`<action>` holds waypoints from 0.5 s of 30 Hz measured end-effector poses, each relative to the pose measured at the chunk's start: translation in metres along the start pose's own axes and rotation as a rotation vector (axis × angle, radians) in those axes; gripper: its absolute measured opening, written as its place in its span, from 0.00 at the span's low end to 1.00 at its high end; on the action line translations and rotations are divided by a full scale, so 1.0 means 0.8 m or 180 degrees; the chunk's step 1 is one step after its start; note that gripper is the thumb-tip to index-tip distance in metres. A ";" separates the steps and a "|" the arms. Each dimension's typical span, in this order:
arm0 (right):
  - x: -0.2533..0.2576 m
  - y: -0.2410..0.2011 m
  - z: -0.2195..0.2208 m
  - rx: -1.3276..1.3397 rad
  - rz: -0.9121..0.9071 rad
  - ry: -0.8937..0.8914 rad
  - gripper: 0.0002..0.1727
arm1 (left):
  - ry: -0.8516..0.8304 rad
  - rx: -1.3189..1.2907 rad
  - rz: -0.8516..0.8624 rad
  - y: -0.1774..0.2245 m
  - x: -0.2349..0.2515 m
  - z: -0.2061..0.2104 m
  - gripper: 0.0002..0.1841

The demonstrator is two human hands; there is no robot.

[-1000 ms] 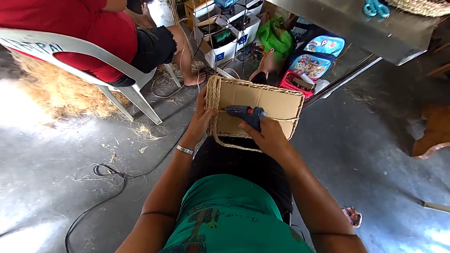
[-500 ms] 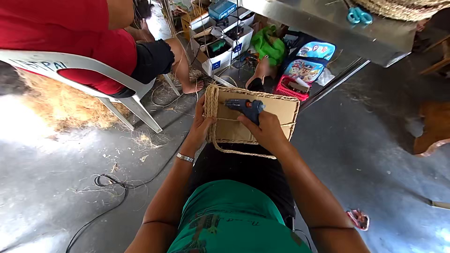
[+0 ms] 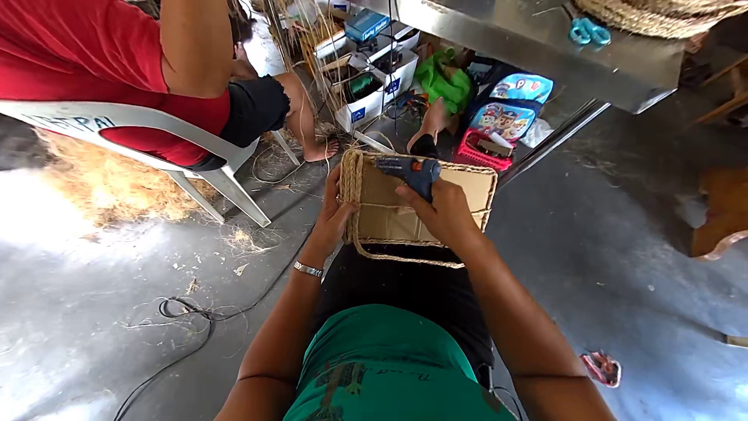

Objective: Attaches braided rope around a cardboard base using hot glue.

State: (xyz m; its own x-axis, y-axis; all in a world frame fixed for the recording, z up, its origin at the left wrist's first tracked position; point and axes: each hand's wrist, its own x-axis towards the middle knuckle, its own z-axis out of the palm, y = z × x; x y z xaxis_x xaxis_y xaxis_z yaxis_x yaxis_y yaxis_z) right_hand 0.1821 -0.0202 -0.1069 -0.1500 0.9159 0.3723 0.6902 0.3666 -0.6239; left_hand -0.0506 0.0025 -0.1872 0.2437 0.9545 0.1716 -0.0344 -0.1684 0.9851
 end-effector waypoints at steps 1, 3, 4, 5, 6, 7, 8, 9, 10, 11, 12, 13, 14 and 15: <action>0.006 0.001 -0.002 -0.0001 0.0029 0.0026 0.25 | 0.0009 0.0015 0.0017 0.000 0.000 0.000 0.41; 0.015 0.001 -0.002 0.0009 0.0006 0.0058 0.25 | 0.0015 0.0046 0.0028 0.001 0.000 0.000 0.41; 0.016 0.000 0.000 0.0018 -0.0015 0.0059 0.25 | 0.0006 0.0033 0.0029 0.001 0.001 -0.001 0.41; 0.016 -0.002 0.002 0.0023 -0.0041 0.0060 0.24 | 0.0007 0.0012 0.0020 0.000 0.001 -0.001 0.41; 0.015 -0.004 0.004 0.0029 -0.0050 0.0057 0.24 | -0.0003 -0.0013 -0.0001 0.000 0.001 -0.002 0.41; 0.015 -0.005 0.006 0.0043 -0.0051 0.0076 0.24 | -0.0001 -0.0030 -0.0015 -0.001 0.001 -0.002 0.41; 0.016 -0.004 0.009 0.0077 -0.0046 0.0119 0.24 | 0.0004 -0.0028 -0.0012 -0.002 0.001 -0.002 0.41; 0.017 -0.002 0.010 0.0106 -0.0018 0.0151 0.24 | 0.0004 -0.0021 0.0001 -0.002 0.001 -0.001 0.41; 0.017 -0.001 0.010 0.0128 0.0022 0.0166 0.25 | 0.0012 -0.0011 0.0019 -0.002 0.001 -0.001 0.41; 0.017 0.000 0.008 0.0124 0.0072 0.0168 0.25 | 0.0022 -0.0005 0.0037 -0.001 0.001 -0.001 0.41; 0.016 0.001 0.006 0.0112 0.0109 0.0166 0.26 | 0.0022 0.0000 0.0054 -0.001 0.002 -0.001 0.41; 0.015 0.002 0.003 0.0102 0.0134 0.0147 0.26 | 0.0017 0.0011 0.0068 0.000 0.002 -0.001 0.41; 0.014 0.004 0.002 0.0078 0.0140 0.0131 0.26 | 0.0019 0.0006 0.0070 0.001 0.002 -0.001 0.40; 0.014 0.005 0.002 0.0082 0.0132 0.0124 0.26 | 0.0018 -0.0007 0.0057 0.001 0.002 0.000 0.40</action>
State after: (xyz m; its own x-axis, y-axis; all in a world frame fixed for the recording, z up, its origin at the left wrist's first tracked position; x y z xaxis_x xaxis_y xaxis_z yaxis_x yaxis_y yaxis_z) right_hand 0.1821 -0.0085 -0.1062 -0.0936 0.9235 0.3721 0.6768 0.3331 -0.6565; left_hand -0.0506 0.0041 -0.1862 0.2374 0.9528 0.1894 -0.0408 -0.1850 0.9819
